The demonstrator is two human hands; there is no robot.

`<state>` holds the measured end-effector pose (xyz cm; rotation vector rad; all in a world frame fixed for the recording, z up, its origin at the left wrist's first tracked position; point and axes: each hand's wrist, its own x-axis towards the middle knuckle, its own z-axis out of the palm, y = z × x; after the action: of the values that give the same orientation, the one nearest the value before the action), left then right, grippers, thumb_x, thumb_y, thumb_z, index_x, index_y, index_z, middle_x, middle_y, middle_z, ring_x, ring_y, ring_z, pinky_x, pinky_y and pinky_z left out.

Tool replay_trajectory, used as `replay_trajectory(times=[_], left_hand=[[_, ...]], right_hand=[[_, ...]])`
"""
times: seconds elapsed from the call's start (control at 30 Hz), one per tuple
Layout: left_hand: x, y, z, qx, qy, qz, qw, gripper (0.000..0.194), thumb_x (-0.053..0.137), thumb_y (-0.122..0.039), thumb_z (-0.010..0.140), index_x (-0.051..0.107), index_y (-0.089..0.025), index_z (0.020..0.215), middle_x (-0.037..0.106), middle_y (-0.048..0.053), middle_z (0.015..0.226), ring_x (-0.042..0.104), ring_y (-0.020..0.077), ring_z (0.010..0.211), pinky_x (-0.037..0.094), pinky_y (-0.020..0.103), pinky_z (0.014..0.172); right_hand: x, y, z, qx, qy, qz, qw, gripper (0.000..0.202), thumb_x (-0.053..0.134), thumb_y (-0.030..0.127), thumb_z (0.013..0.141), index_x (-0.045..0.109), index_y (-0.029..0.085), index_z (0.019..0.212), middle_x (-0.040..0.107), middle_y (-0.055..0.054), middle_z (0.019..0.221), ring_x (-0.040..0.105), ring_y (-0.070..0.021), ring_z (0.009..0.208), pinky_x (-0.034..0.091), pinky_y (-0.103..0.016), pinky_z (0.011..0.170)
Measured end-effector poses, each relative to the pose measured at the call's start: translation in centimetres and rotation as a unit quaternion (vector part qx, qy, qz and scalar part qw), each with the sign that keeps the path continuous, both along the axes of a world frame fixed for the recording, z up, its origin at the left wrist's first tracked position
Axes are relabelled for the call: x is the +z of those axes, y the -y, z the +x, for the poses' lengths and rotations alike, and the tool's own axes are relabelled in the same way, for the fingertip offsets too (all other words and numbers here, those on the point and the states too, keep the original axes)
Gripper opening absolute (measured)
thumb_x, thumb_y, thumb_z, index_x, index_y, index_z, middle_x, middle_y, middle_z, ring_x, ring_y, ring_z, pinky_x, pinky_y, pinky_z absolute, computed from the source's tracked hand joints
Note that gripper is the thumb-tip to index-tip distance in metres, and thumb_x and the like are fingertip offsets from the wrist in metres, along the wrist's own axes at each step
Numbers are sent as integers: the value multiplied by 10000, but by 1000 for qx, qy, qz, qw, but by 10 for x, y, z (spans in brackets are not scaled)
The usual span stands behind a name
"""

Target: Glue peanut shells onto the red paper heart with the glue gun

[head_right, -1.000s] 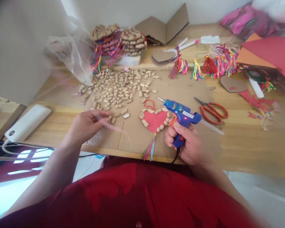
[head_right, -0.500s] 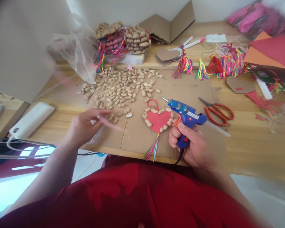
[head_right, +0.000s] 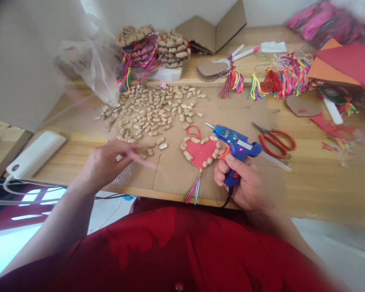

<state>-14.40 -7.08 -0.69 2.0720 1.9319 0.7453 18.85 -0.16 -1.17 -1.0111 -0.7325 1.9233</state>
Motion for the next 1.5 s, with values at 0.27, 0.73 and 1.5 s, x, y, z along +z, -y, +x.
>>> replay_trajectory(times=[0.27,0.73,1.5], left_hand=[[-1,0,-2,-77,-52,45,995,258,563,-344,1000,784,-227,938,789,72,950,727,217,952,565,338,902],[9,-12,-12,-197,-210,22,957,127,578,-166,968,700,-184,998,731,47,947,683,174,873,524,282,819],[7,16,33,-173,-1,-68,982,183,721,-333,920,743,-203,1047,744,40,950,693,160,819,528,249,694]], right_hand=[[2,0,-2,-1,-17,0,1000,173,805,224,749,667,169,837,496,32,598,486,-96,502,407,-200,430],[-6,1,-1,6,-60,20,998,174,786,273,783,662,195,875,524,42,622,485,-100,505,367,-243,432],[-6,1,0,8,-65,25,998,137,773,242,803,678,183,882,536,34,627,507,-106,520,391,-244,452]])
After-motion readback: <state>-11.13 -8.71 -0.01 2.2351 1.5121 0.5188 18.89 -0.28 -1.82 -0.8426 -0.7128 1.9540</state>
